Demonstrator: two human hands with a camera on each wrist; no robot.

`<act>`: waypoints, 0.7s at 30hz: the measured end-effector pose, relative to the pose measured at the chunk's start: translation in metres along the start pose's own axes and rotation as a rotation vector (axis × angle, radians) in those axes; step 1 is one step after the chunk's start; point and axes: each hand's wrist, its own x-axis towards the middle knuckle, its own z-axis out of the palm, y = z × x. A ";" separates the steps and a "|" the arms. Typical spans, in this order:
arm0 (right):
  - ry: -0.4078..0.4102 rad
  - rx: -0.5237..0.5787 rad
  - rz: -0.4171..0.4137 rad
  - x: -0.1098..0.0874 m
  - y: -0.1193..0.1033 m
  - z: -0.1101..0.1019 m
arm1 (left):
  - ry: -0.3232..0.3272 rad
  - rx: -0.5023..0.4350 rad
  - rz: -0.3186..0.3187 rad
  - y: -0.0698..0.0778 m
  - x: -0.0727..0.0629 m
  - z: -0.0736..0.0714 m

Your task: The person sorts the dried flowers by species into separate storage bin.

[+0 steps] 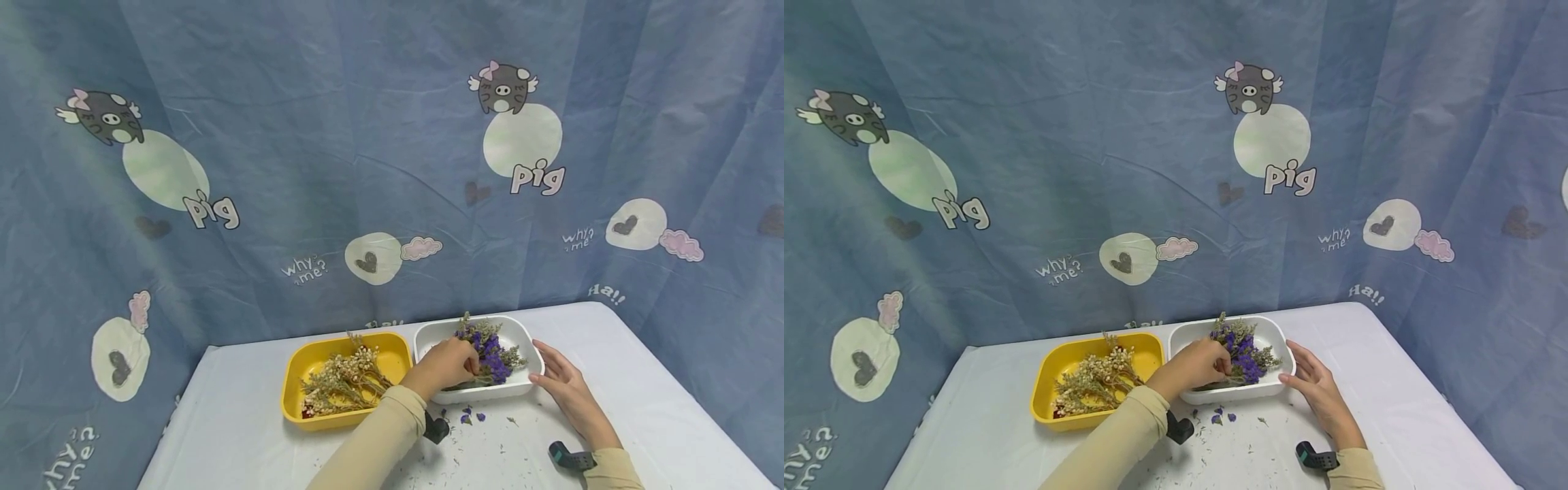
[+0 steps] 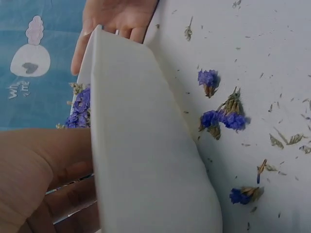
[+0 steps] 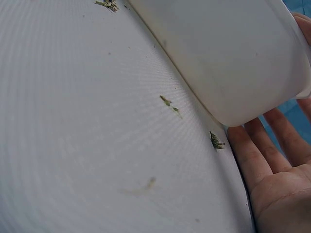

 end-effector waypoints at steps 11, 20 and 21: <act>-0.017 0.011 -0.011 0.001 -0.001 0.002 | -0.009 -0.021 -0.008 -0.012 -0.003 -0.002; 0.008 -0.121 0.018 0.000 -0.006 -0.002 | 0.145 -0.001 0.014 -0.021 -0.030 -0.006; 0.021 -0.159 0.003 -0.001 -0.008 -0.003 | 0.177 0.011 0.019 -0.022 -0.036 -0.007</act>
